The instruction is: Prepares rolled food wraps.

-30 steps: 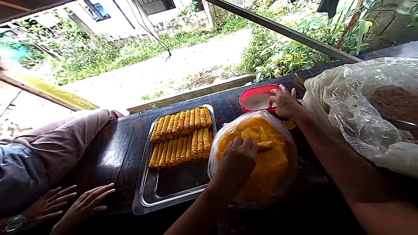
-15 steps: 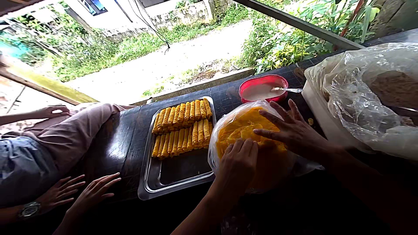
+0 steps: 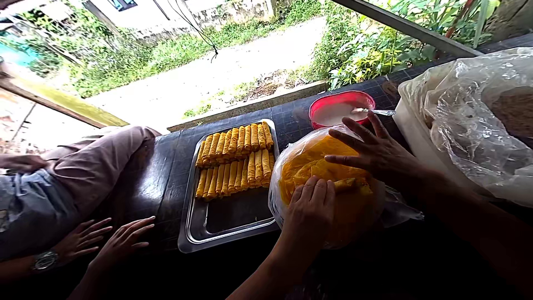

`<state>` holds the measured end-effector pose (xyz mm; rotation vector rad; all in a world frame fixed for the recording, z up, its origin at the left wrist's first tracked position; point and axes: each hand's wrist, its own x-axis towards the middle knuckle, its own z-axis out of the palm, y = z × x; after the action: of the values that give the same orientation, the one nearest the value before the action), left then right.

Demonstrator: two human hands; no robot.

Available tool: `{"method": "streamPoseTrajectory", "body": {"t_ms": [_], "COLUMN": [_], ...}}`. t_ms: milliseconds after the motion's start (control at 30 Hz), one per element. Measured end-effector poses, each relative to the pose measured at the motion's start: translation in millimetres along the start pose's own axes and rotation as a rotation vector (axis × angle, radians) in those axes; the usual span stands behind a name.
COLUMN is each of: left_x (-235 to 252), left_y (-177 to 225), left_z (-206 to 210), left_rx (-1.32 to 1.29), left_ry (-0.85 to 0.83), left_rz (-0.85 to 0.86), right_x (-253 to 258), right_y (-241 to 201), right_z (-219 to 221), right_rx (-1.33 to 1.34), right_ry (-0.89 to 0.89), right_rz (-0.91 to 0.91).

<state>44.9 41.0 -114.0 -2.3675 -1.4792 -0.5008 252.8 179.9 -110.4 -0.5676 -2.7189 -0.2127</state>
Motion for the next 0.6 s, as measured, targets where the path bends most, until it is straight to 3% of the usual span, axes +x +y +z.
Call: {"method": "streamPoseTrajectory", "body": {"t_ms": [167,267,600], "left_x": [-1.1,-1.3,1.1], "left_y": [2.9,3.0,3.1], "left_z": [1.1,0.6,1.8], "left_rx": [0.015,-0.011,0.006], "left_ry": [0.015,0.006,0.008], "left_rz": [-0.016,-0.024,-0.022], "right_x": [12.1,12.8,31.5], "right_y": [-7.9,-6.2,-13.3], "right_z": [0.3,5.9,-0.7], "right_rx": [0.112,0.116,0.129], "right_ry": [-0.008,-0.078,-0.069], "right_rz": [-0.086,-0.092,-0.109]}}
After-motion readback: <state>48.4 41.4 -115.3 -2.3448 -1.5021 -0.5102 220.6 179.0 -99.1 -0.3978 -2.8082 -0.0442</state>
